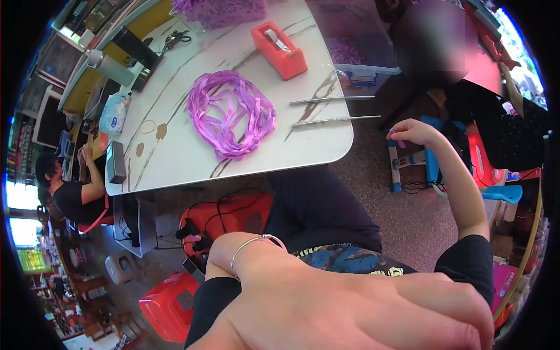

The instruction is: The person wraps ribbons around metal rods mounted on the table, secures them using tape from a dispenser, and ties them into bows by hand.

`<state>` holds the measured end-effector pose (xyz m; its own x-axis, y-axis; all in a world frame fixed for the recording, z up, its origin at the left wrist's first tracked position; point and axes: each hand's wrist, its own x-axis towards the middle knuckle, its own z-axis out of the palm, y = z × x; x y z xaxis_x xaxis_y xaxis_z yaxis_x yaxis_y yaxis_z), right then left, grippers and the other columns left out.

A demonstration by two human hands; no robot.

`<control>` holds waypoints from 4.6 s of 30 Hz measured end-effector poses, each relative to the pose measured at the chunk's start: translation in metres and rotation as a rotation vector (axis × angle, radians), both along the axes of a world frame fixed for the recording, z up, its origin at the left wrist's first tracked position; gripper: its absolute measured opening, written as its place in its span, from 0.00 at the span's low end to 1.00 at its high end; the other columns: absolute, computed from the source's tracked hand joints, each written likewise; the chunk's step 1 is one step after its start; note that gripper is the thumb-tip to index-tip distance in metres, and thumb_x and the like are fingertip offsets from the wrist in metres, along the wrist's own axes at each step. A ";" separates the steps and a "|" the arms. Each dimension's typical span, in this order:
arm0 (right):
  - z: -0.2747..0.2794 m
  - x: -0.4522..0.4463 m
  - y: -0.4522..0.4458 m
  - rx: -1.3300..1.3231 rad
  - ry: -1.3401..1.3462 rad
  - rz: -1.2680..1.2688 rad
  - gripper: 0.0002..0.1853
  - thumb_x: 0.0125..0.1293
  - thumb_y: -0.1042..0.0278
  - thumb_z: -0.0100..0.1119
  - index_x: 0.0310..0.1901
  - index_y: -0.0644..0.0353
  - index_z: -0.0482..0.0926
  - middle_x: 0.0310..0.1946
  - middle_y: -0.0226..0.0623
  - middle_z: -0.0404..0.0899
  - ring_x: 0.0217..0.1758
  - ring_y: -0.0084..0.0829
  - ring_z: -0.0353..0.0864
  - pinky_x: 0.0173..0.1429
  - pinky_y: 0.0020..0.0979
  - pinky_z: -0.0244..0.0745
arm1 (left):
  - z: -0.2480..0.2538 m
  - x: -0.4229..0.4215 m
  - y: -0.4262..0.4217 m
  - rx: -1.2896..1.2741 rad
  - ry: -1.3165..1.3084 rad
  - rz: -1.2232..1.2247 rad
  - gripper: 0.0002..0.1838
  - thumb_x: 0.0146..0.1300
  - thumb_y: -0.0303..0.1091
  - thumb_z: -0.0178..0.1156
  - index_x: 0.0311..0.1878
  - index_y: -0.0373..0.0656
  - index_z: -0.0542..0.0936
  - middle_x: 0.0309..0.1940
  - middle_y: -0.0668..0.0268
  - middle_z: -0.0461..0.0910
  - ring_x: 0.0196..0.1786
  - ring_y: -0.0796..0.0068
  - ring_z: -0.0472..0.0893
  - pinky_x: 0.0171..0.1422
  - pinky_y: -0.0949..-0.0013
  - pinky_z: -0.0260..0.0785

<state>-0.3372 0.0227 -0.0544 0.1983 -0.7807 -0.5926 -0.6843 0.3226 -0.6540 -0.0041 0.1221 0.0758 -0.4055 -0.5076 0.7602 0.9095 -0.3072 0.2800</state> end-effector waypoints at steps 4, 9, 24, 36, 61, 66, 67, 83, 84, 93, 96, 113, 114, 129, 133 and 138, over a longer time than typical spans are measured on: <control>0.029 -0.008 -0.062 -0.371 0.016 -0.049 0.16 0.60 0.64 0.58 0.48 0.63 0.77 0.34 0.29 0.77 0.34 0.19 0.72 0.42 0.23 0.70 | 0.009 0.009 -0.014 -0.057 -0.044 0.014 0.41 0.60 0.67 0.42 0.52 0.32 0.71 0.40 0.52 0.77 0.38 0.61 0.76 0.43 0.62 0.69; 0.109 0.013 -0.122 -1.189 0.288 -0.307 0.31 0.59 0.58 0.61 0.60 0.64 0.66 0.43 0.38 0.76 0.44 0.25 0.74 0.52 0.26 0.68 | 0.017 0.002 -0.014 -0.130 -0.114 0.016 0.41 0.59 0.68 0.41 0.51 0.31 0.73 0.40 0.52 0.77 0.38 0.60 0.77 0.43 0.62 0.69; 0.052 0.178 -0.009 -1.133 -0.348 -0.006 0.10 0.52 0.86 0.56 0.36 0.65 0.77 0.35 0.34 0.74 0.29 0.19 0.72 0.31 0.18 0.67 | 0.042 -0.014 -0.038 -0.386 -0.287 -0.016 0.44 0.59 0.69 0.39 0.46 0.29 0.76 0.39 0.52 0.77 0.38 0.56 0.77 0.44 0.60 0.69; 0.015 0.207 -0.004 -0.978 -0.298 0.041 0.06 0.53 0.75 0.62 0.35 0.60 0.79 0.26 0.32 0.74 0.22 0.21 0.73 0.26 0.21 0.68 | 0.050 0.025 -0.034 -0.078 -0.197 -0.178 0.20 0.63 0.50 0.52 0.43 0.40 0.77 0.39 0.65 0.77 0.40 0.71 0.75 0.43 0.73 0.67; 0.015 0.207 -0.001 -0.943 -0.255 0.064 0.05 0.55 0.71 0.61 0.32 0.61 0.77 0.27 0.36 0.76 0.25 0.30 0.77 0.31 0.28 0.73 | 0.080 0.031 -0.017 0.183 -0.338 -0.058 0.12 0.62 0.40 0.53 0.26 0.45 0.72 0.24 0.69 0.74 0.22 0.74 0.71 0.26 0.71 0.64; 0.016 0.206 0.000 -0.967 -0.268 0.060 0.05 0.55 0.70 0.61 0.32 0.60 0.77 0.27 0.37 0.76 0.27 0.32 0.78 0.32 0.30 0.73 | 0.089 0.032 -0.023 0.222 -0.368 -0.040 0.13 0.61 0.39 0.53 0.23 0.46 0.70 0.21 0.70 0.74 0.18 0.75 0.70 0.22 0.71 0.64; 0.017 0.206 0.000 -0.968 -0.272 0.059 0.05 0.55 0.70 0.61 0.32 0.60 0.77 0.28 0.37 0.76 0.27 0.32 0.78 0.32 0.30 0.73 | 0.091 0.030 -0.025 0.225 -0.375 -0.036 0.13 0.61 0.38 0.53 0.22 0.46 0.70 0.21 0.71 0.74 0.17 0.75 0.70 0.22 0.71 0.64; 0.011 0.209 -0.002 -1.033 -0.262 0.066 0.03 0.54 0.73 0.61 0.30 0.62 0.77 0.24 0.36 0.73 0.23 0.30 0.76 0.28 0.27 0.70 | 0.072 0.101 -0.041 -0.237 -0.099 1.116 0.08 0.54 0.37 0.60 0.30 0.45 0.72 0.32 0.73 0.73 0.35 0.79 0.71 0.44 0.76 0.62; 0.010 0.208 -0.002 -1.065 -0.248 0.070 0.03 0.53 0.74 0.61 0.30 0.62 0.77 0.24 0.36 0.73 0.23 0.29 0.75 0.27 0.28 0.69 | 0.071 0.102 -0.043 -0.246 -0.059 1.136 0.08 0.54 0.37 0.60 0.31 0.45 0.72 0.33 0.73 0.73 0.35 0.79 0.71 0.44 0.76 0.62; 0.007 0.209 -0.004 -1.094 -0.233 0.084 0.03 0.53 0.74 0.61 0.30 0.62 0.77 0.23 0.34 0.73 0.22 0.27 0.74 0.27 0.26 0.69 | 0.076 0.090 -0.046 -0.328 0.052 1.364 0.09 0.57 0.38 0.58 0.36 0.45 0.74 0.38 0.71 0.74 0.41 0.78 0.72 0.47 0.77 0.63; 0.011 0.208 -0.003 -1.059 -0.245 0.083 0.03 0.53 0.74 0.61 0.30 0.61 0.78 0.22 0.34 0.73 0.22 0.27 0.74 0.27 0.26 0.69 | 0.079 0.083 -0.045 -0.348 0.101 1.453 0.09 0.58 0.38 0.58 0.38 0.45 0.75 0.39 0.71 0.75 0.43 0.78 0.72 0.48 0.78 0.64; 0.012 0.211 -0.002 -1.081 -0.220 0.079 0.03 0.53 0.75 0.61 0.28 0.62 0.77 0.22 0.34 0.72 0.22 0.28 0.74 0.27 0.26 0.69 | 0.097 0.071 -0.026 -0.653 0.506 1.266 0.11 0.58 0.29 0.57 0.45 0.44 0.79 0.49 0.70 0.76 0.53 0.80 0.73 0.56 0.77 0.66; 0.015 0.212 0.000 -1.044 -0.205 0.071 0.03 0.53 0.73 0.61 0.28 0.61 0.77 0.23 0.36 0.74 0.24 0.32 0.76 0.29 0.29 0.70 | 0.099 0.071 -0.025 -0.657 0.499 1.265 0.11 0.58 0.29 0.57 0.45 0.44 0.79 0.49 0.70 0.76 0.53 0.80 0.73 0.56 0.77 0.66; 0.012 0.212 -0.001 -1.084 -0.197 0.070 0.03 0.54 0.75 0.61 0.29 0.63 0.77 0.22 0.35 0.73 0.21 0.28 0.73 0.26 0.26 0.67 | 0.087 0.039 -0.044 -0.221 -0.339 0.363 0.10 0.61 0.36 0.56 0.40 0.39 0.78 0.35 0.58 0.78 0.38 0.65 0.79 0.44 0.64 0.69; 0.013 0.212 0.000 -1.071 -0.218 0.036 0.03 0.54 0.75 0.61 0.29 0.63 0.77 0.23 0.35 0.73 0.21 0.28 0.73 0.26 0.26 0.67 | 0.086 0.000 -0.033 -0.239 -0.176 0.125 0.11 0.62 0.34 0.55 0.42 0.37 0.77 0.36 0.57 0.79 0.39 0.67 0.79 0.45 0.67 0.70; 0.014 0.211 0.000 -1.034 -0.185 0.054 0.03 0.54 0.73 0.61 0.29 0.62 0.77 0.24 0.37 0.74 0.25 0.33 0.76 0.29 0.29 0.70 | 0.087 -0.045 -0.025 -0.277 0.017 -0.120 0.11 0.63 0.31 0.54 0.45 0.34 0.77 0.38 0.56 0.80 0.40 0.69 0.80 0.46 0.70 0.71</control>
<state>-0.1258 0.0229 -0.0400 0.2671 -0.8765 0.4005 -0.5423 -0.4803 -0.6894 -0.0494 0.0967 0.1626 -0.4359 -0.2294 0.8703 0.8767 -0.3268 0.3530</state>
